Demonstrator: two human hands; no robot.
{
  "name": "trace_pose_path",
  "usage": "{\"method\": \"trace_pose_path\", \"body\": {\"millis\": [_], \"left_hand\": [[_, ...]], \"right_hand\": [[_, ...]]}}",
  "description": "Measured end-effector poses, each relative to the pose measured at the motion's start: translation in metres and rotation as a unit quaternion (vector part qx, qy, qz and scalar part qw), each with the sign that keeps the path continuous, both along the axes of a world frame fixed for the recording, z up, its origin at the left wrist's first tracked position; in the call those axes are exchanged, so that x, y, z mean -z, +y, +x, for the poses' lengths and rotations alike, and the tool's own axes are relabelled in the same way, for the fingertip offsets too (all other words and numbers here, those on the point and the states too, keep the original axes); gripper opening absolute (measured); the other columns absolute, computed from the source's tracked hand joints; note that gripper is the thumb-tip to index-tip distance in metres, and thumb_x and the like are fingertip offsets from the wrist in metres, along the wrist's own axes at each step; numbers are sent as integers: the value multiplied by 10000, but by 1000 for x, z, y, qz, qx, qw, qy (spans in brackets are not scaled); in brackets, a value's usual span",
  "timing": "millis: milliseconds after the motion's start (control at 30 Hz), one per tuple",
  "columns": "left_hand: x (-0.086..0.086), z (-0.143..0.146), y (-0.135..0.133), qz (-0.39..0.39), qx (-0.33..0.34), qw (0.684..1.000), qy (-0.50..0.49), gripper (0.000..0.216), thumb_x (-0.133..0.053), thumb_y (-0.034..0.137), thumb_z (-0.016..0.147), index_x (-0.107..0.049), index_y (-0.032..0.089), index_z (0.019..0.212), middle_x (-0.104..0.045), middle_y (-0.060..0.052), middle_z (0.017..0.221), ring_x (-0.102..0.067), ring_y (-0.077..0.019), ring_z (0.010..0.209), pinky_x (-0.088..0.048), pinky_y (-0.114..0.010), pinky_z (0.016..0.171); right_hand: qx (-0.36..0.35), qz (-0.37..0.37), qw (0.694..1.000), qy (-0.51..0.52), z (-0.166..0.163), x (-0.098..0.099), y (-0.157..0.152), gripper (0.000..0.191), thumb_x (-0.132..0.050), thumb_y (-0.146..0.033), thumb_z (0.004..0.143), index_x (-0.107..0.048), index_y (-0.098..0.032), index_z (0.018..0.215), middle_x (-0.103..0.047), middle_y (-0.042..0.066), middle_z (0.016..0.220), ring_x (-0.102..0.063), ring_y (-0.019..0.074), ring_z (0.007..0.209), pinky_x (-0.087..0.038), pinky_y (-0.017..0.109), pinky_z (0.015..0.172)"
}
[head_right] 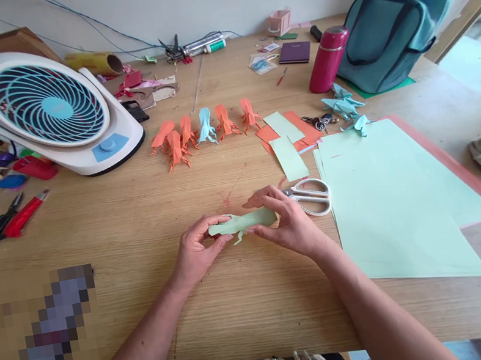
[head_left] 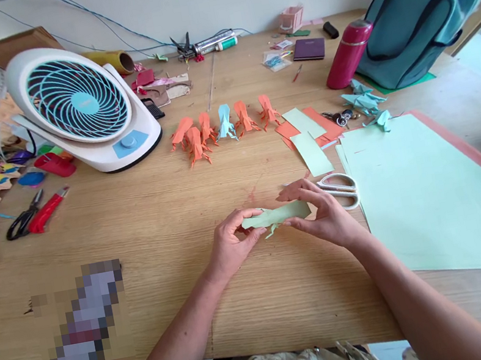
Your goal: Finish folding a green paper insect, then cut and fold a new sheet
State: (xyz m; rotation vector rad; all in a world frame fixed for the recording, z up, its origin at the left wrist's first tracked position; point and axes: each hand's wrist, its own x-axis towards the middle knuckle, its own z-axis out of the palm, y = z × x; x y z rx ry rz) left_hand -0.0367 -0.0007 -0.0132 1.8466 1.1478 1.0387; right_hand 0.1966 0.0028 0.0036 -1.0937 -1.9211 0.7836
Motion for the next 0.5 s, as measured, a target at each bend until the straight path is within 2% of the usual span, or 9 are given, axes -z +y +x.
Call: {"method": "trace_pose_path", "body": {"millis": [100, 167, 300, 500], "left_hand": [[-1, 1, -1, 1, -11, 1000, 2, 251, -733, 147, 791, -706, 203, 1034, -750, -51, 1018, -689, -161, 850, -547, -238, 694], [-2, 1, -1, 3, -10, 1000, 4, 254, -738, 150, 787, -708, 205, 1033, -751, -50, 1015, -688, -161, 842, -550, -243, 694], [-3, 2, -1, 6, -1, 1000, 4, 253, -741, 148, 786, -707, 207, 1030, -752, -48, 1014, -682, -154, 820, -552, -248, 700], [-5, 2, -1, 17, 1, 1000, 4, 246, -741, 137, 783, -709, 204, 1017, -756, -46, 999, -679, -150, 807, -555, -246, 705]], "right_hand": [[-12, 100, 992, -73, 1, 0, -1, 328, -699, -335, 879, -660, -263, 1196, -630, 97, 1141, -599, 272, 1040, -485, 436, 904], [-26, 133, 985, -110, -2, 1, -2, 331, -674, -293, 897, -646, -282, 1227, -651, 90, 1096, -599, 271, 985, -485, 456, 877], [-49, 117, 989, -78, -7, 4, -4, 349, -618, -206, 923, -618, -281, 1264, -631, 84, 1026, -608, 242, 922, -516, 411, 816], [-49, 86, 995, -30, -11, 5, -5, 314, -625, -164, 906, -642, -255, 1205, -614, 78, 1010, -614, 224, 906, -530, 382, 806]]}}
